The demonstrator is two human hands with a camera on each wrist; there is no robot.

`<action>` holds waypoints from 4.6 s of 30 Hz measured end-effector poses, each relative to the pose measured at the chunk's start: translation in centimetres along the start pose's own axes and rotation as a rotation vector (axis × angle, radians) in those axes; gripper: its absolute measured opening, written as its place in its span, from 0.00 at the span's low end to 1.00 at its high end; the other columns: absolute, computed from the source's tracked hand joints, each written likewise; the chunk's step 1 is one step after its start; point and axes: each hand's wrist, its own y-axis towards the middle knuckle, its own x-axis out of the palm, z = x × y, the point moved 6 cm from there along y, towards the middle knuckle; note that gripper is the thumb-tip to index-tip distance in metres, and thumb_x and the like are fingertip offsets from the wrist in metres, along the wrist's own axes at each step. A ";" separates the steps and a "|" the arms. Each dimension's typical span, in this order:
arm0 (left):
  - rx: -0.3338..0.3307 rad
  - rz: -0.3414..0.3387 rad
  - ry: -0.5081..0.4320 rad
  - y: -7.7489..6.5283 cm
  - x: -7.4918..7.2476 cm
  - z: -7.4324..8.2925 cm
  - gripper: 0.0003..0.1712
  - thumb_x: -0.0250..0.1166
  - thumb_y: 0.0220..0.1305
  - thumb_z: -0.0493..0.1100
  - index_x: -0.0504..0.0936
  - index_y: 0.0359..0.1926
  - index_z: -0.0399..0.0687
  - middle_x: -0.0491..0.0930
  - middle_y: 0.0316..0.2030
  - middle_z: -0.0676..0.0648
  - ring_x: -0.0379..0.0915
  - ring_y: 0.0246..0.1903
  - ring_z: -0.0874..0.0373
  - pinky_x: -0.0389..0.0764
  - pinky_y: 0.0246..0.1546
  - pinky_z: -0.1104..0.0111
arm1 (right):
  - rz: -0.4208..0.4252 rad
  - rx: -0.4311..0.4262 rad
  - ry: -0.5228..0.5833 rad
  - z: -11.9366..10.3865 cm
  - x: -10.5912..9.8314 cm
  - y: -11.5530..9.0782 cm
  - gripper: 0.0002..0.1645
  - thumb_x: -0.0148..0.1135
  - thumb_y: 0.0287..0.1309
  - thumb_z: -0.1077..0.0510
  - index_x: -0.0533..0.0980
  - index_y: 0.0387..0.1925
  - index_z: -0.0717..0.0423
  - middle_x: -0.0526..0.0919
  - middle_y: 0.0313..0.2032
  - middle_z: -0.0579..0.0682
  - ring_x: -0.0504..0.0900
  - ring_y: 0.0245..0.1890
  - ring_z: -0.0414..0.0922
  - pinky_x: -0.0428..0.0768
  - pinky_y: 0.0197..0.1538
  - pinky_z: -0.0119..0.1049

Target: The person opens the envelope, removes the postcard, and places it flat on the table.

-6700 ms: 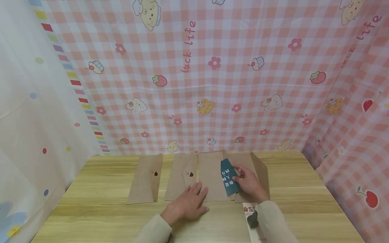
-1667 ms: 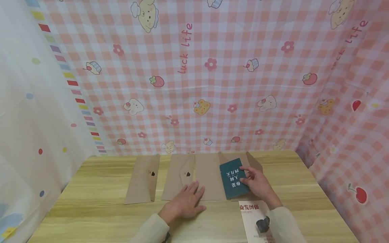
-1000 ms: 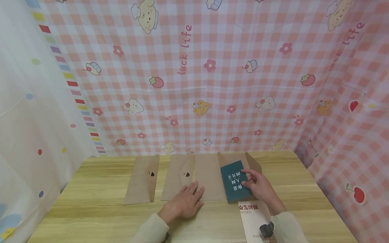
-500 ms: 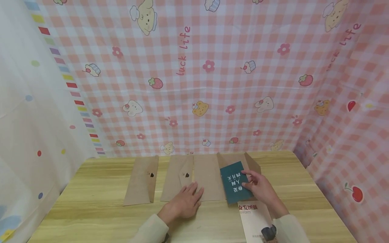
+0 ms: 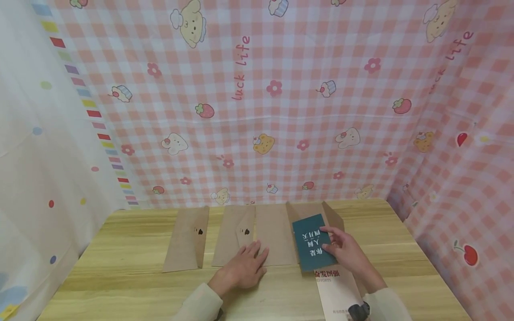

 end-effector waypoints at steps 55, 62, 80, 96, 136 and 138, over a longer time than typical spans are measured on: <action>0.006 -0.012 -0.026 0.0 0.1 -0.1 0.34 0.48 0.76 0.57 0.58 0.77 0.51 0.51 0.77 0.42 0.43 0.77 0.50 0.50 0.75 0.54 | -0.372 -0.066 0.230 -0.2 2.3 -3.0 0.33 0.53 0.73 0.57 0.58 0.72 0.69 0.81 0.30 0.50 0.73 0.21 0.39 0.75 0.25 0.32; 0.007 -0.004 -0.006 0.0 0.0 0.1 0.34 0.49 0.75 0.57 0.58 0.76 0.52 0.52 0.77 0.43 0.44 0.77 0.51 0.52 0.74 0.55 | -0.361 -0.066 0.205 0.0 2.7 -3.4 0.30 0.51 0.74 0.57 0.61 0.71 0.68 0.74 0.24 0.46 0.73 0.21 0.41 0.76 0.25 0.34; 0.007 0.010 -0.010 -0.2 -0.1 0.1 0.34 0.50 0.75 0.57 0.59 0.76 0.52 0.53 0.76 0.43 0.46 0.76 0.51 0.53 0.74 0.55 | -0.512 -0.148 0.331 0.0 4.4 -3.5 0.27 0.58 0.66 0.67 0.67 0.64 0.74 0.83 0.38 0.51 0.70 0.21 0.36 0.67 0.19 0.33; 0.005 0.006 -0.018 -0.1 0.1 0.1 0.34 0.50 0.75 0.57 0.59 0.76 0.52 0.53 0.77 0.43 0.46 0.76 0.51 0.53 0.74 0.54 | -0.562 -0.143 0.340 0.5 6.2 -3.5 0.24 0.62 0.61 0.68 0.71 0.57 0.76 0.83 0.34 0.46 0.74 0.24 0.32 0.60 0.20 0.27; 0.008 0.020 0.027 -0.2 -0.6 0.1 0.34 0.49 0.75 0.58 0.59 0.76 0.52 0.52 0.77 0.43 0.46 0.76 0.51 0.53 0.74 0.56 | -0.568 -0.114 0.183 1.1 6.7 -3.1 0.17 0.56 0.63 0.71 0.76 0.54 0.68 0.76 0.28 0.47 0.72 0.28 0.34 0.68 0.30 0.25; 0.006 0.020 0.032 -0.1 -0.7 0.1 0.34 0.49 0.75 0.58 0.58 0.76 0.52 0.52 0.77 0.43 0.46 0.76 0.51 0.53 0.74 0.56 | -0.574 -0.117 0.186 1.0 6.7 -3.1 0.17 0.56 0.63 0.71 0.76 0.54 0.68 0.75 0.28 0.46 0.72 0.29 0.35 0.70 0.32 0.25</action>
